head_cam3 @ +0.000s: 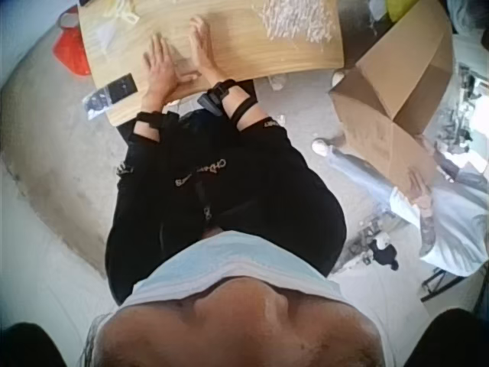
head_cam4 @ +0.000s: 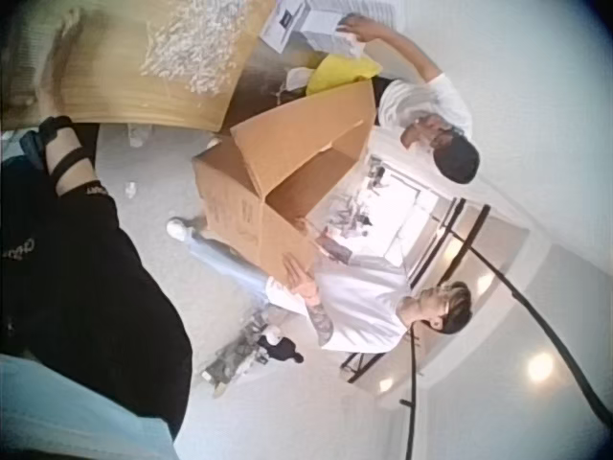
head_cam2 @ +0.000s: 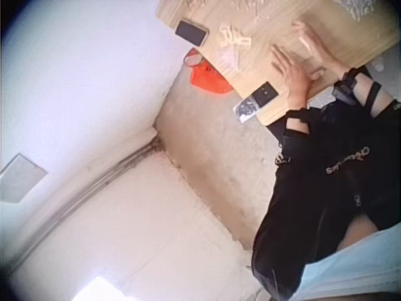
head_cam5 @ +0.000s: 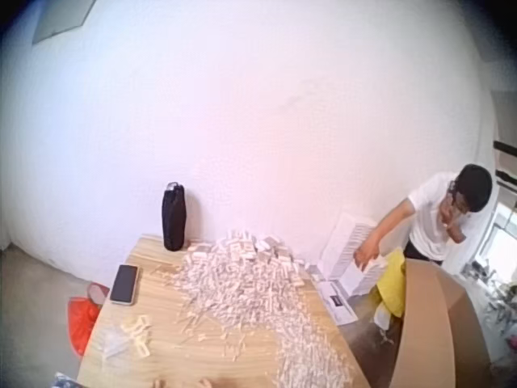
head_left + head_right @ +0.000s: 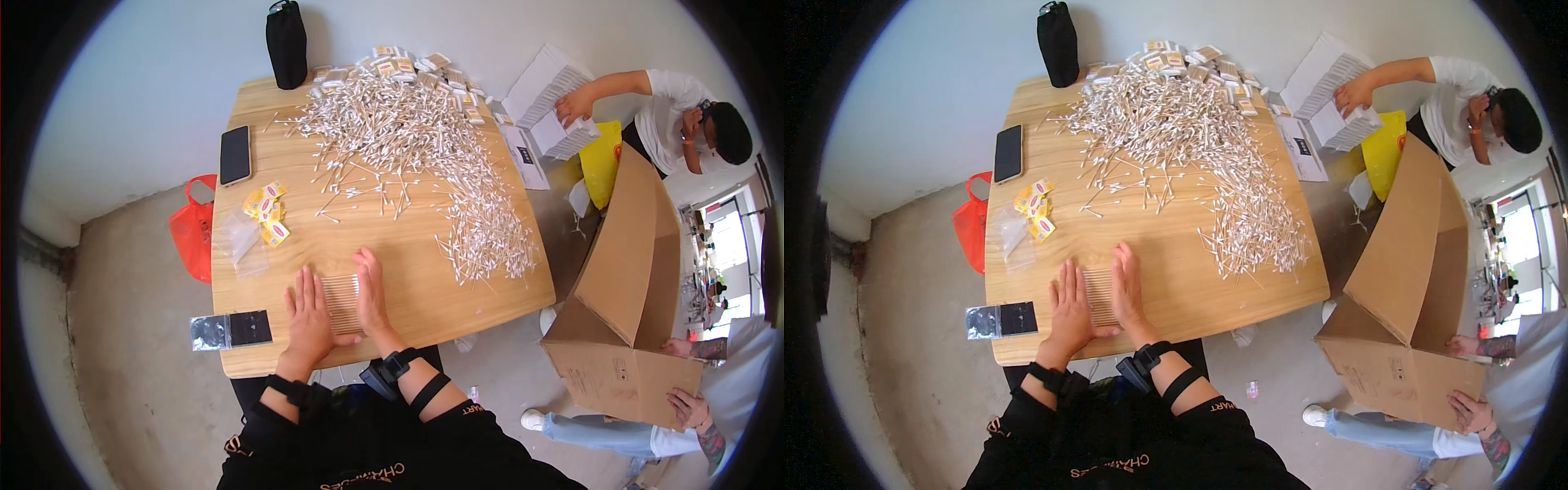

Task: Arranging and packaging cotton swabs into small plastic bags and containers.

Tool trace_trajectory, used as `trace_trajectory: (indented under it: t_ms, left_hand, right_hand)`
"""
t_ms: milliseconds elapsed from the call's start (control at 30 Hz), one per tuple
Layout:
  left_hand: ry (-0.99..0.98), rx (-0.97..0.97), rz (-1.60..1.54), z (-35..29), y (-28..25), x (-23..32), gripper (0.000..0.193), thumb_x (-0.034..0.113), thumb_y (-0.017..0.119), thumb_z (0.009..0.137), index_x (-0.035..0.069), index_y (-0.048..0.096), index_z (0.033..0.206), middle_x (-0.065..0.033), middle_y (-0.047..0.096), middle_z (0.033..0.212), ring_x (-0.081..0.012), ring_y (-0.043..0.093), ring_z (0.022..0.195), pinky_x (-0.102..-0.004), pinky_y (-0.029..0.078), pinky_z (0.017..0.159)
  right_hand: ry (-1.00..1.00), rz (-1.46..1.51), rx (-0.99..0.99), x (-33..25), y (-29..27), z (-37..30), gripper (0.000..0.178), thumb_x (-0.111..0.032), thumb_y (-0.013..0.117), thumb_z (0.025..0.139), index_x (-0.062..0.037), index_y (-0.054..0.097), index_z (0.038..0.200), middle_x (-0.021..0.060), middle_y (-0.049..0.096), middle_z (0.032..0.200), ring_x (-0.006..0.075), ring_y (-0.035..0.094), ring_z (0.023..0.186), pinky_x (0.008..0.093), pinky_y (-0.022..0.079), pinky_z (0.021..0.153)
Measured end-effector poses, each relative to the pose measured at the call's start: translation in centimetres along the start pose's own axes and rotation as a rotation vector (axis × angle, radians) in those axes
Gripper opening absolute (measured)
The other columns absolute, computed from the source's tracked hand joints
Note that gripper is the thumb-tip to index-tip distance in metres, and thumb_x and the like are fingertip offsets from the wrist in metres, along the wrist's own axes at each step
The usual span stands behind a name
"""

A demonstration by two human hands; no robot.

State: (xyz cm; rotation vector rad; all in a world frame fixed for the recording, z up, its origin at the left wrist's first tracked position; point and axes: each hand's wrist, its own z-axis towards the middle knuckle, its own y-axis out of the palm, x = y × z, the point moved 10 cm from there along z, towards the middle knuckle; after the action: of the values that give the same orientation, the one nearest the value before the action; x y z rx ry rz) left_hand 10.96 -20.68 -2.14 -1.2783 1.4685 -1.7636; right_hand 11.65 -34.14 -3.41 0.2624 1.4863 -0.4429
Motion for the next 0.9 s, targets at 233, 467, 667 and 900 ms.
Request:
trace_trajectory:
  t_ms: [233, 467, 667, 900]
  left_hand:
    - [0.091, 0.207, -0.201, 1.3, -2.5, -2.5, 0.085, 0.042, 0.068, 0.079, -0.008, 0.033, 0.138, -0.0259, 0.029, 0.147, -0.04, 0.026, 0.137, -0.0492, 0.021, 0.113]
    - [0.091, 0.303, -0.207, 0.6, -4.1, -2.3, 0.047, 0.016, 0.054, 0.086, -0.003, 0.047, 0.128, -0.0206, 0.042, 0.139, -0.0385, 0.037, 0.131, -0.0468, 0.027, 0.111]
    - [0.051, 0.276, -0.195, 1.1, -3.7, -2.4, 0.047, 0.019, 0.055, 0.086, -0.002, 0.048, 0.127, -0.0194, 0.042, 0.139, -0.0376, 0.036, 0.131, -0.0467, 0.026, 0.111]
    - [0.075, 0.295, -0.188, 1.4, -3.9, -2.0, 0.047, 0.02, 0.054, 0.087, -0.002, 0.047, 0.128, -0.0193, 0.042, 0.139, -0.0384, 0.037, 0.13, -0.0467, 0.028, 0.11]
  right_hand:
    - [0.022, -0.292, 0.326, 1.3, -8.4, 8.5, 0.049, -0.015, 0.064, 0.086, 0.0024, 0.044, 0.128, 0.0176, 0.049, 0.114, 0.0256, 0.053, 0.106, 0.0344, 0.048, 0.085]
    - [-0.018, -0.944, 0.389, 0.1, -9.2, 15.2, 0.04, -0.02, 0.068, 0.08, -0.0087, 0.055, 0.116, 0.016, 0.051, 0.107, 0.0302, 0.061, 0.086, 0.0416, 0.051, 0.072]
    - [0.062, -0.789, 0.294, 2.2, -9.6, 15.4, 0.016, -0.02, 0.07, 0.078, -0.0133, 0.066, 0.092, 0.0112, 0.055, 0.091, 0.0302, 0.061, 0.079, 0.0405, 0.05, 0.071]
    - [0.168, -0.21, 0.314, 5.7, -13.4, 14.5, 0.015, -0.018, 0.069, 0.078, -0.008, 0.069, 0.089, 0.011, 0.065, 0.084, 0.0233, 0.064, 0.075, 0.0362, 0.05, 0.068]
